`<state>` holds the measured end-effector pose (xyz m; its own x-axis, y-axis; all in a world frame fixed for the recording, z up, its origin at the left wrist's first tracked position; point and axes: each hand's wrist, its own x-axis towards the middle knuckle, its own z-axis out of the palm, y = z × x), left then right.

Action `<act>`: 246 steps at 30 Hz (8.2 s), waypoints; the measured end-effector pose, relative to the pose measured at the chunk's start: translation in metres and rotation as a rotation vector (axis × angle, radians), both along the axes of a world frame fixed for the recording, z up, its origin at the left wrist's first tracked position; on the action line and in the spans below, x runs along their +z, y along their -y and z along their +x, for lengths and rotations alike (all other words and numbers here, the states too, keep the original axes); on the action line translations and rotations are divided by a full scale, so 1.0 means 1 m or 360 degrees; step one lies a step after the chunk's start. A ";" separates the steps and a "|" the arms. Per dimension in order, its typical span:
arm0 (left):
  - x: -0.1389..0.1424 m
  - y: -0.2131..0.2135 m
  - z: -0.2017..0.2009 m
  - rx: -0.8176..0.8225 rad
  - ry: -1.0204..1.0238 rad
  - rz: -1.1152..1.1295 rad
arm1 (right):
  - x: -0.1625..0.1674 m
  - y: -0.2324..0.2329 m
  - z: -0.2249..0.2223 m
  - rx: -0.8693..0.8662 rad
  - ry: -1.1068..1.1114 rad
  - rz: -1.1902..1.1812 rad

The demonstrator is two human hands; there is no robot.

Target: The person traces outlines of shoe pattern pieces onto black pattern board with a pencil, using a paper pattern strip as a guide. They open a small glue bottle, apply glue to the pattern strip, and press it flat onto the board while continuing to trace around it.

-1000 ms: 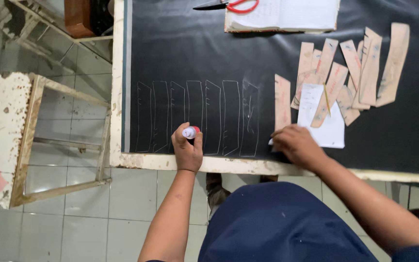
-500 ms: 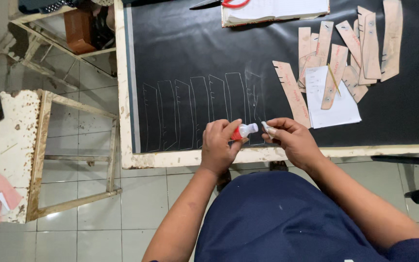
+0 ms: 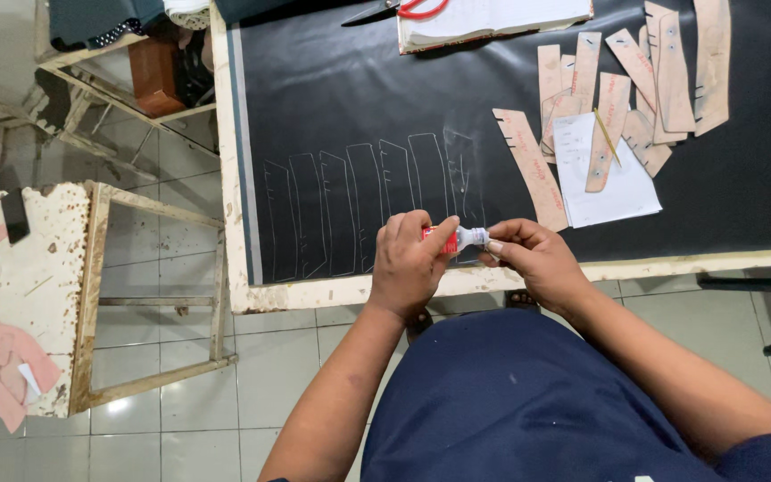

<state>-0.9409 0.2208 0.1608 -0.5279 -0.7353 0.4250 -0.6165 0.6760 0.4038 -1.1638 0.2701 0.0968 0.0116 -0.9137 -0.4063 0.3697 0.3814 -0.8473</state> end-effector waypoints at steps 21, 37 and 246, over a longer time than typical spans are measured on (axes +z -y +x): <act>0.039 0.008 -0.025 -0.0221 0.0423 -0.0237 | -0.022 0.004 -0.002 0.0031 0.0621 0.0244; -0.077 -0.008 0.034 0.0588 -0.0250 0.0601 | -0.031 0.044 -0.036 0.0324 -0.1751 -0.0622; -0.110 -0.001 0.059 0.0726 -0.0618 0.0820 | 0.022 0.234 -0.035 0.0528 -0.2624 -0.1352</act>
<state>-0.8821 0.2217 0.0505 -0.0105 -0.9979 0.0642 -0.5386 0.0597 0.8405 -1.1985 0.0361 0.1184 0.3281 -0.8939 0.3055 -0.8938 -0.3984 -0.2059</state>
